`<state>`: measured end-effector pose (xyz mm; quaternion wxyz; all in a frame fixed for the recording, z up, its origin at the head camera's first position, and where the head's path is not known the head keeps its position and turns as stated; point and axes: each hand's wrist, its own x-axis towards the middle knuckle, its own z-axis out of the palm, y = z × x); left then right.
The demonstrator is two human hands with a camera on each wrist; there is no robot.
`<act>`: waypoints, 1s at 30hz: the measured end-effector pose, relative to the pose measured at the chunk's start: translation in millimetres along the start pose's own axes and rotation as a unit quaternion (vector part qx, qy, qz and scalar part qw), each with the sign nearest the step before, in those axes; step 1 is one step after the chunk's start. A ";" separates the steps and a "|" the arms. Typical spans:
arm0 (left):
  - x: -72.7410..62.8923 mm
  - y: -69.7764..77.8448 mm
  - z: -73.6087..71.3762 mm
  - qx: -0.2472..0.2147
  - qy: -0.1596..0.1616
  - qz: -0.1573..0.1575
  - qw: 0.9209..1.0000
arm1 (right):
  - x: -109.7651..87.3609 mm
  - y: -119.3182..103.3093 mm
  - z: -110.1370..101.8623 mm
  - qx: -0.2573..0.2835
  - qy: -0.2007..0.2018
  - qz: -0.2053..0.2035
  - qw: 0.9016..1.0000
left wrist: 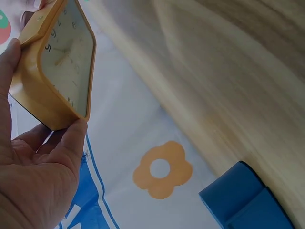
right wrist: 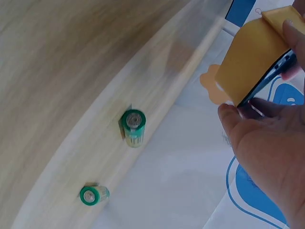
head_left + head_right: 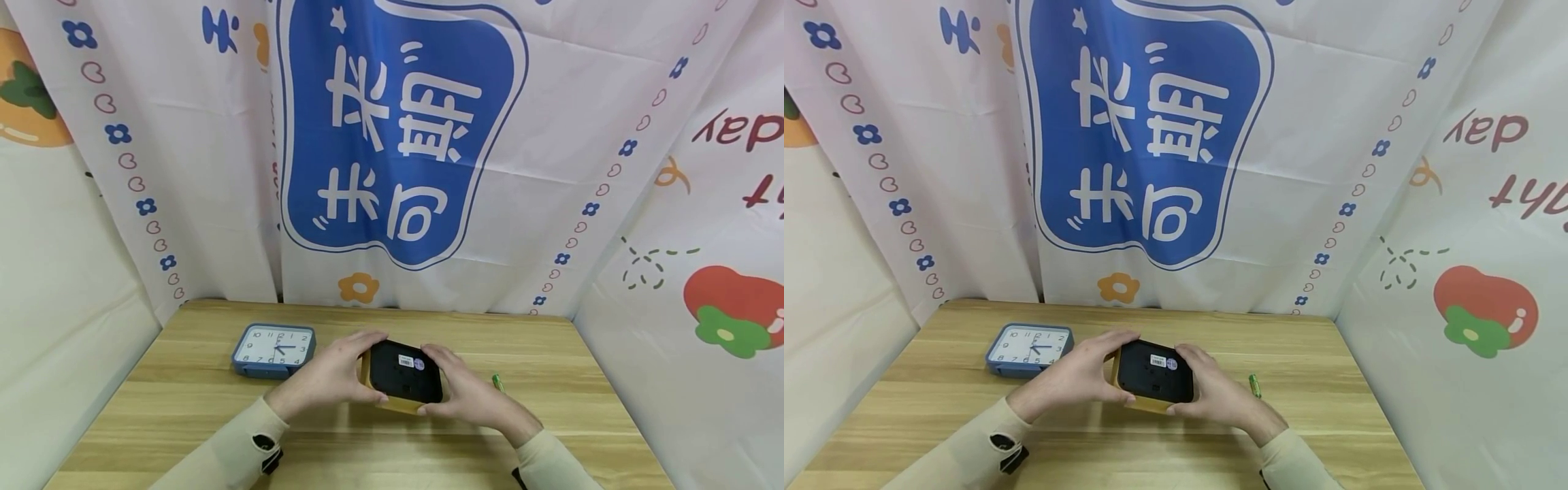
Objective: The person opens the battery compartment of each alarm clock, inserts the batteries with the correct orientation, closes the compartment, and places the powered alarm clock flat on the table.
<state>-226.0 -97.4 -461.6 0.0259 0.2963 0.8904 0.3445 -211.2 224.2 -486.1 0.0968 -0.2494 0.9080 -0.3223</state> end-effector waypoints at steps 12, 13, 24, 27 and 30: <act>-8.3 -6.2 7.5 0.001 -0.022 -0.006 1.000 | -3.3 4.2 -6.7 -0.022 -0.035 -0.018 0.999; -8.9 -6.8 8.2 0.001 -0.024 -0.006 1.000 | -3.6 4.2 -7.0 -0.020 -0.036 -0.017 0.999; -14.0 -12.2 11.0 0.005 -0.034 -0.013 0.999 | -4.7 6.2 -7.7 -0.020 -0.032 -0.008 0.999; -16.3 -12.3 10.3 0.013 -0.041 -0.021 0.999 | -5.0 6.0 -8.3 -0.021 -0.030 -0.003 0.999; -18.5 -11.9 9.8 0.015 -0.049 -0.034 0.998 | -5.9 5.7 -8.7 -0.020 -0.028 0.000 0.999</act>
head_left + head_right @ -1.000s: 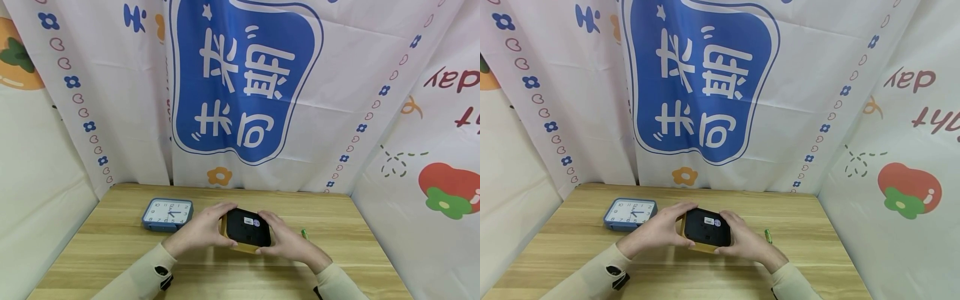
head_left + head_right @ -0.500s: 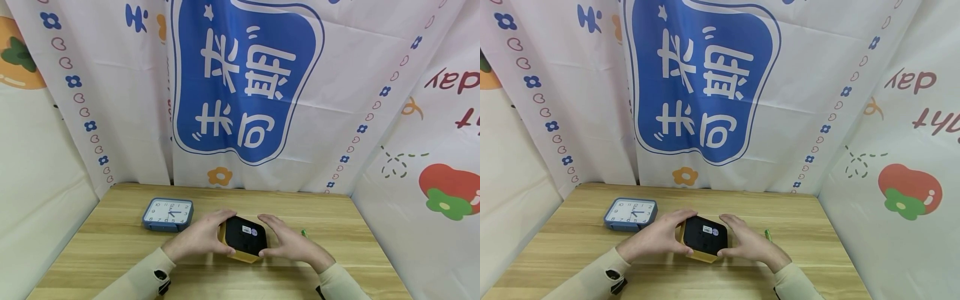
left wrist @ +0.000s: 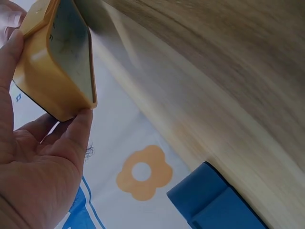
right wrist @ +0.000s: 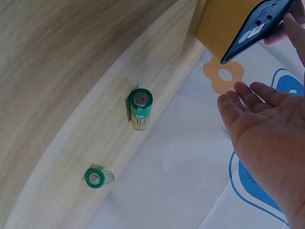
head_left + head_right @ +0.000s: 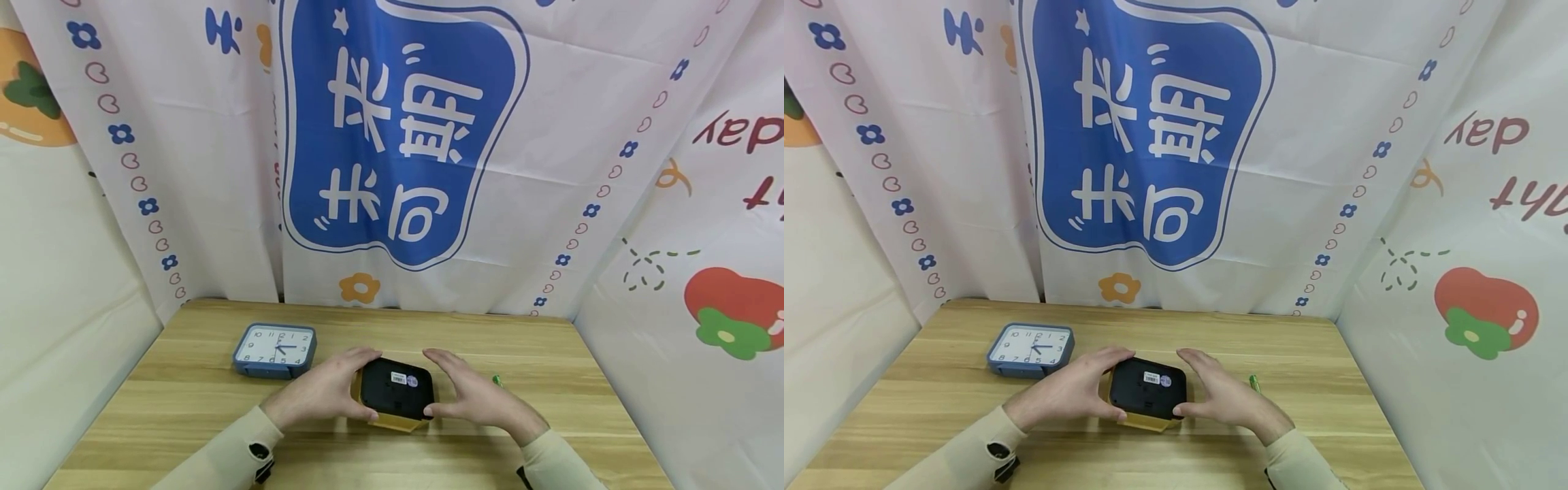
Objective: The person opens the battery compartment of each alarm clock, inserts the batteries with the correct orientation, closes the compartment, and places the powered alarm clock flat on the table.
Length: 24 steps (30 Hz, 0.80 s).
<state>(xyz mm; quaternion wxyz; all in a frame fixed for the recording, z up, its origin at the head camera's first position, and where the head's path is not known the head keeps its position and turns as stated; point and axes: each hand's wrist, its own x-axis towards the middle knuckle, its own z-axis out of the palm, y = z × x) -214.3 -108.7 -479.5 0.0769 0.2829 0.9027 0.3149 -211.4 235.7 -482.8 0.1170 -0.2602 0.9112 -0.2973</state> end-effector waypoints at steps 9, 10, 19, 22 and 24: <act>-3.3 -6.9 1.8 0.017 -0.023 -0.010 1.000 | -1.1 2.2 -0.6 -0.004 0.002 0.001 1.000; -3.5 -8.1 2.3 0.020 -0.026 -0.010 0.999 | -1.1 2.6 -0.5 -0.005 0.002 0.002 1.000; -5.8 -15.1 7.5 0.050 -0.041 -0.009 0.998 | -1.6 4.3 -0.5 -0.012 0.003 0.003 1.000; -6.8 -15.3 8.2 0.053 -0.042 -0.009 0.998 | -2.2 4.4 -1.0 -0.012 0.005 0.002 1.000; -7.3 -15.5 8.4 0.052 -0.042 -0.009 0.998 | -2.6 4.2 -1.7 -0.009 0.006 0.000 1.000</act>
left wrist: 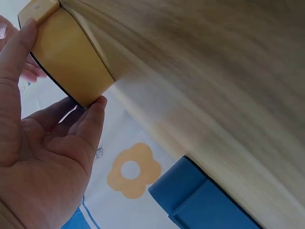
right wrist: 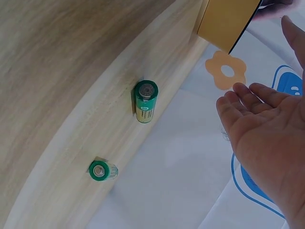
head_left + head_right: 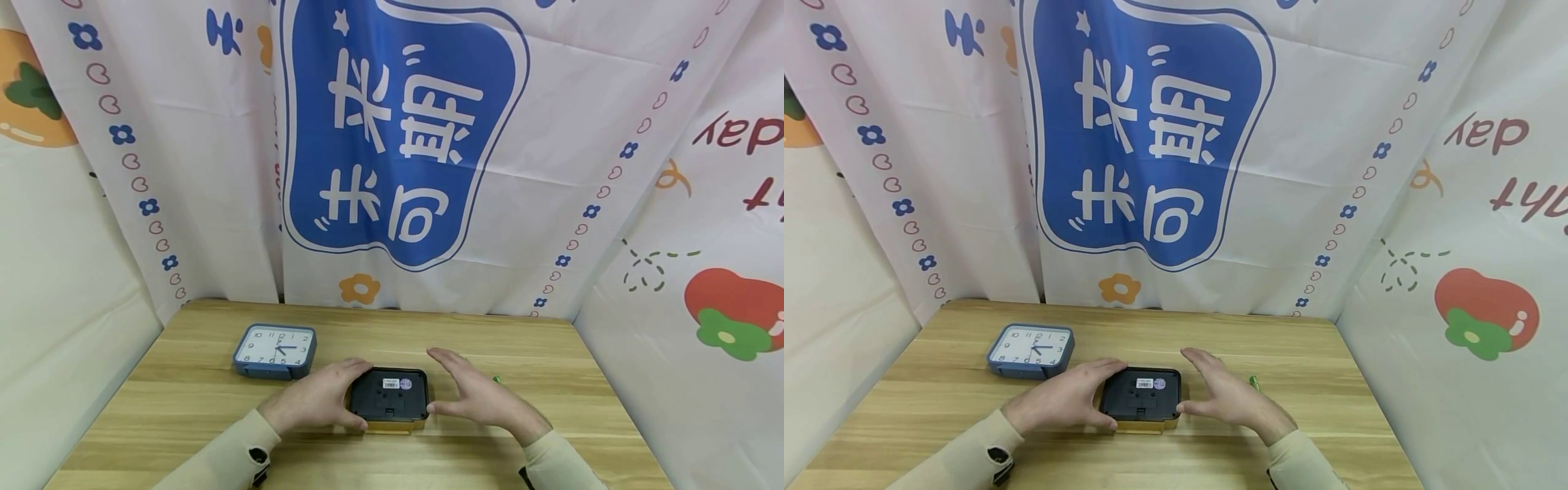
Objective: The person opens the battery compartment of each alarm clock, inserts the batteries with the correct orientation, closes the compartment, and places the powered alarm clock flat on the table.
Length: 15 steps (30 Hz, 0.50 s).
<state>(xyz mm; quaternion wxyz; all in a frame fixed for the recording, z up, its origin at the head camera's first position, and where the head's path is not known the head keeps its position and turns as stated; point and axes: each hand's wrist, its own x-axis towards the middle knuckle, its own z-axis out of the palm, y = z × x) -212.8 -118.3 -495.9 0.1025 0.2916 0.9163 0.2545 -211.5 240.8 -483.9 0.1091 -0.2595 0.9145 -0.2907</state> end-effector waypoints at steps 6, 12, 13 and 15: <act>-0.3 0.1 0.1 -0.001 -0.001 -0.003 1.000 | -0.1 2.3 -1.7 0.000 0.002 0.000 1.000; -0.6 0.6 -0.8 0.001 -0.006 -0.009 1.000 | 0.9 7.4 -2.8 -0.009 0.010 -0.004 1.000; -0.7 0.7 -1.0 0.001 -0.006 -0.010 1.000 | 1.2 8.2 -2.9 -0.012 0.011 -0.006 1.000; -1.0 0.9 -1.2 0.002 -0.006 -0.009 1.000 | 1.8 9.6 -2.7 -0.018 0.011 -0.009 1.000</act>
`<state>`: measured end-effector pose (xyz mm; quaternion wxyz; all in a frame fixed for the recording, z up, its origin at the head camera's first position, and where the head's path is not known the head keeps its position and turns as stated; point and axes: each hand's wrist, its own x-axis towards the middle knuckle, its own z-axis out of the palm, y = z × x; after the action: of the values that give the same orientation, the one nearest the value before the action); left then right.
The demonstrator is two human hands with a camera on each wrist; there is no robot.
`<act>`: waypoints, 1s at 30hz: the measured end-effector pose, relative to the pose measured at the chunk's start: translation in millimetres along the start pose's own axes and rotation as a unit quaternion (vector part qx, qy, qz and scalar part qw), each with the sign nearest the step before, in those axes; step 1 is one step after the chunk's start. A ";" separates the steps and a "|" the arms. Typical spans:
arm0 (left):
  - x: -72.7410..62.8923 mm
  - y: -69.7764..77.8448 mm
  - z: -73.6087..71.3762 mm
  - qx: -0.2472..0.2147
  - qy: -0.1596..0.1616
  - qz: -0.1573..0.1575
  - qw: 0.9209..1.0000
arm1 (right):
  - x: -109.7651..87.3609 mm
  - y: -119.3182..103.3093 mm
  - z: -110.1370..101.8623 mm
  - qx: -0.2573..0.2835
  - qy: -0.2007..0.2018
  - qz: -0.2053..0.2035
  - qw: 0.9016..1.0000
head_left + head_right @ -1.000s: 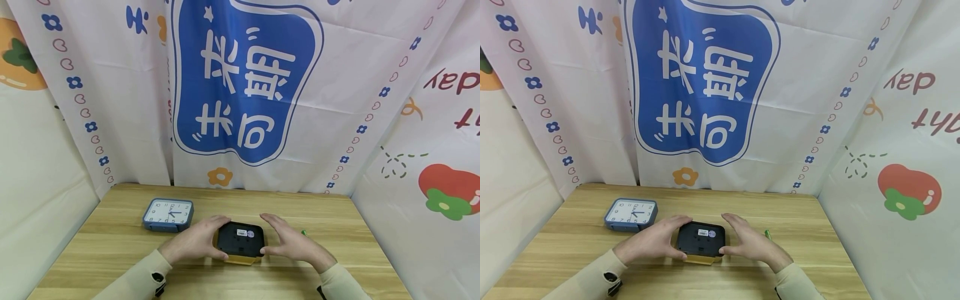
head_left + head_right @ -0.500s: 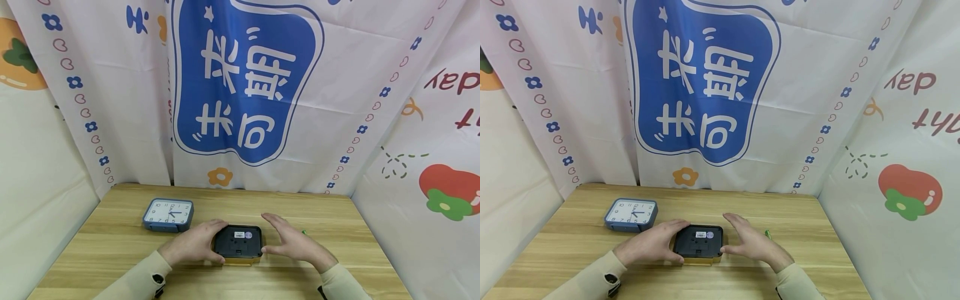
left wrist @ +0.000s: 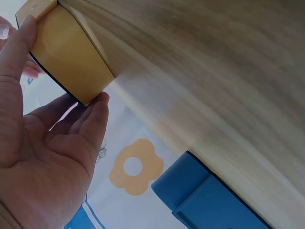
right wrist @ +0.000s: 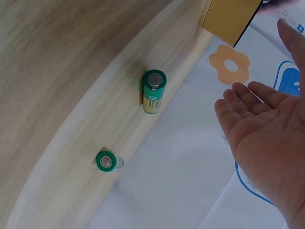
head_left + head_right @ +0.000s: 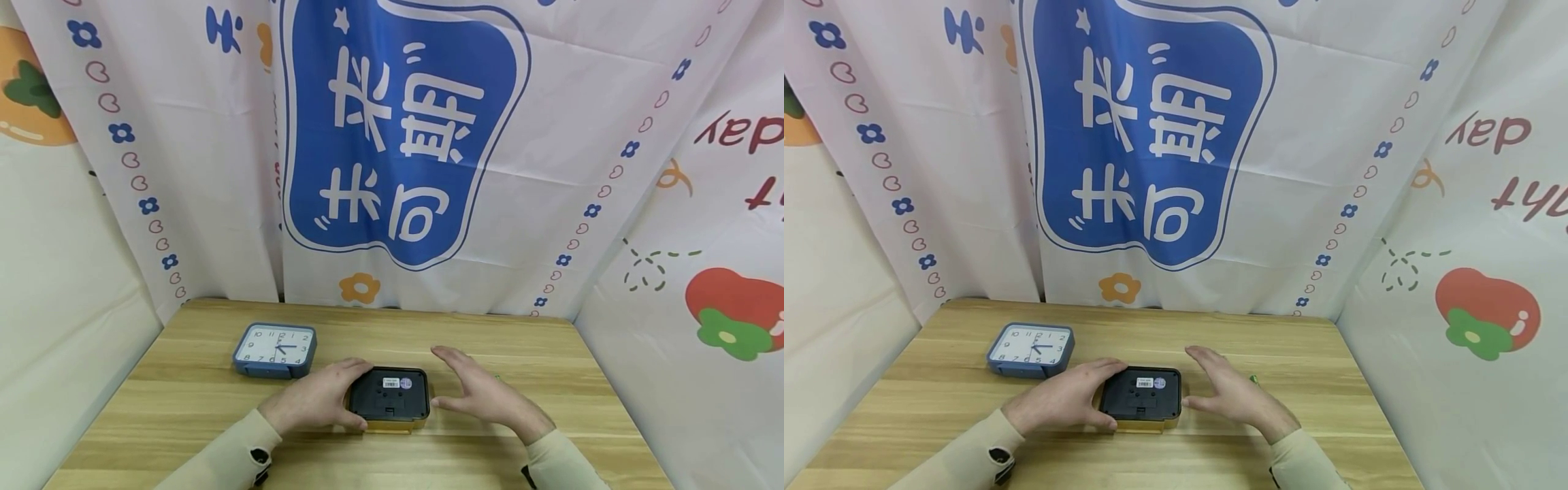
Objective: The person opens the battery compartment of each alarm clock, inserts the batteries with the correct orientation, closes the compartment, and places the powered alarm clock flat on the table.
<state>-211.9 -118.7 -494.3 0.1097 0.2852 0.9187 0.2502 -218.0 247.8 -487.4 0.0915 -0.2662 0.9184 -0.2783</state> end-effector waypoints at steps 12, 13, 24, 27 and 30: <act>-0.1 0.9 0.7 0.005 0.004 -0.001 1.000 | 8.2 -17.1 7.8 -0.032 0.005 -0.012 0.999; -0.1 0.8 0.7 0.005 0.004 -0.002 1.000 | 9.6 -19.5 8.6 -0.035 0.004 -0.016 0.999; -0.9 0.8 0.5 -0.007 0.002 0.000 1.000 | 22.8 -43.1 18.5 -0.088 0.003 -0.038 0.995; -1.4 0.7 0.8 -0.010 0.000 -0.003 1.000 | 25.8 -51.3 21.1 -0.108 -0.002 -0.049 0.993; -2.5 0.4 0.4 -0.018 -0.006 -0.008 1.000 | 28.2 -57.9 24.1 -0.124 -0.006 -0.064 0.990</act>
<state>-209.6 -119.7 -494.3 0.1217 0.2776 0.9155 0.2644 -208.8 180.7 -475.5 0.0451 -0.3351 0.9264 -0.1660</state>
